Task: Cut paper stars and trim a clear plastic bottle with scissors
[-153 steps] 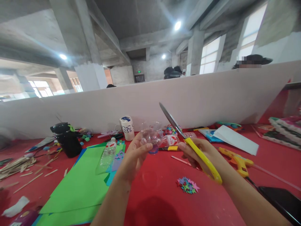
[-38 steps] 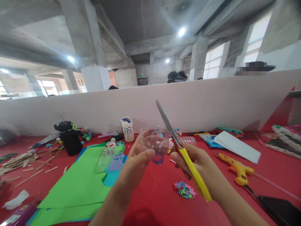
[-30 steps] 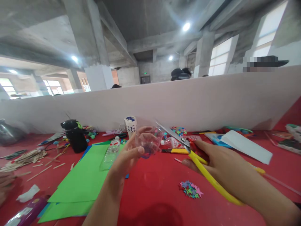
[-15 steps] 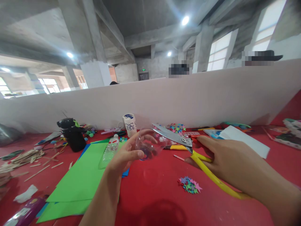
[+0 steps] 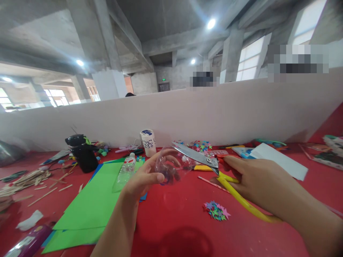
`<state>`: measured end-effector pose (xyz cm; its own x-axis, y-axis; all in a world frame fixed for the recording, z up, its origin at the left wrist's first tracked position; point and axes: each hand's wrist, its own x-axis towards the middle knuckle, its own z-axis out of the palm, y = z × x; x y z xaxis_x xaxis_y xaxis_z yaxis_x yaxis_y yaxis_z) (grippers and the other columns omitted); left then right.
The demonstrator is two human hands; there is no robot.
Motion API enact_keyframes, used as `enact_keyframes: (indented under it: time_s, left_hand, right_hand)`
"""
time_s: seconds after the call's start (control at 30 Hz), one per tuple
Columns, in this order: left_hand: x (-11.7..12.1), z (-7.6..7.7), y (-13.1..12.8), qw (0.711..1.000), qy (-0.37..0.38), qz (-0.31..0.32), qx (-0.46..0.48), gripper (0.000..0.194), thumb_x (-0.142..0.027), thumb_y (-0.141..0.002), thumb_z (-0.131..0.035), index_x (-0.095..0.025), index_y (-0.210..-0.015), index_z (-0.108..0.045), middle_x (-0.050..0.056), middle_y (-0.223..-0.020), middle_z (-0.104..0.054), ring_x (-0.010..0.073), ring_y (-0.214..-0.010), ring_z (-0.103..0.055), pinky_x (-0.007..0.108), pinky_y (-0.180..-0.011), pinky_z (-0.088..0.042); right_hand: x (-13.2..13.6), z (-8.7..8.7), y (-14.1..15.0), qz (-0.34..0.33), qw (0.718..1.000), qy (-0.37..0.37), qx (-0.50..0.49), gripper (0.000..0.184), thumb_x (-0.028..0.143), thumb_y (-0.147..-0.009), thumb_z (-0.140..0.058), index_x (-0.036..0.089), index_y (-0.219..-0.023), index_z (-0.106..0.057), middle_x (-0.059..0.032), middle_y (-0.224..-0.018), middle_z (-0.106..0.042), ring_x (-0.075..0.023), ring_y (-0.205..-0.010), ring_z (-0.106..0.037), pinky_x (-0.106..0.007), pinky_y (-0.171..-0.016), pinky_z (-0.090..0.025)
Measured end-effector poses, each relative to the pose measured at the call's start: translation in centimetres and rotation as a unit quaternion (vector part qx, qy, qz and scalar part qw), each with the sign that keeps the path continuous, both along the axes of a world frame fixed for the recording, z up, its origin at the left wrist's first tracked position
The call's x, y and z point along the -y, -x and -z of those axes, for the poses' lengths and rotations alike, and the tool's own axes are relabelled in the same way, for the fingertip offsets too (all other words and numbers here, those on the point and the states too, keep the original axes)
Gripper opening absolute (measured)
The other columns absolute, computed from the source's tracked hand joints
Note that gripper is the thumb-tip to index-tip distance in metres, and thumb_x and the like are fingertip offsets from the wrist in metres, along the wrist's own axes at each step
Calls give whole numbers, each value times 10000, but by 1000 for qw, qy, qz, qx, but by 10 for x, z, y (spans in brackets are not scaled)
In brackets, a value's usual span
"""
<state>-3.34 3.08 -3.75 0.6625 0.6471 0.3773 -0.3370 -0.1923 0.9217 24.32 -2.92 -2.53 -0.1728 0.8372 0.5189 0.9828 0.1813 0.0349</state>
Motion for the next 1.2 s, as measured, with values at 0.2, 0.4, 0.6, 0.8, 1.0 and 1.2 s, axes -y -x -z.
enact_keyframes:
  time_s: [0.2,0.4,0.6,0.8,1.0,1.2]
  left_hand:
    - [-2,1,3,1000,-10,-9,19,619,-437,-677,-802,-289,-1255,-636,80,-1085,-605,192,-789,-616,296,-675,-486]
    - [-2,1,5,999,-29,-22,28,571,-373,-715,-785,-323,-1264,-639,69,-1129,-612,207,-885,-627,317,-767,-502]
    - [-1,1,2,999,-34,-19,28,590,-383,-702,-802,-307,-1265,-642,72,-1107,-613,208,-876,-641,320,-762,-496]
    - [-4,5,1,999,-28,9,36,633,-411,-700,-802,-295,-1293,-613,68,-1104,-599,178,-840,-642,265,-680,-479]
    - [-7,7,0,997,-28,47,58,634,-397,-700,-801,-290,-1294,-606,62,-1109,-589,156,-846,-638,233,-661,-465]
    - [-5,3,2,998,-21,38,47,641,-403,-691,-808,-277,-1287,-611,64,-1105,-577,164,-849,-641,238,-657,-465]
  right_hand:
    - [10,-9,6,-4,1000,5,3,362,588,-833,-464,251,-746,-561,-105,-549,-617,-297,-486,-560,-350,-492,-248]
    - [14,-7,7,0,999,-22,25,352,547,-830,-489,218,-812,-613,-120,-531,-610,-324,-479,-568,-351,-485,-223]
    - [7,-5,5,21,999,-1,36,260,509,-801,-515,259,-730,-538,-64,-478,-555,-266,-427,-502,-330,-470,-173]
    - [4,1,-1,-1,995,-43,93,265,484,-841,-509,240,-757,-566,-20,-469,-545,-214,-401,-479,-306,-468,-140]
    - [5,2,-1,-10,991,-75,108,281,469,-869,-465,233,-757,-570,-14,-445,-532,-215,-380,-476,-314,-464,-141]
    - [3,3,-2,-33,985,-110,132,204,404,-846,-522,231,-741,-551,-6,-421,-518,-190,-351,-461,-312,-461,-126]
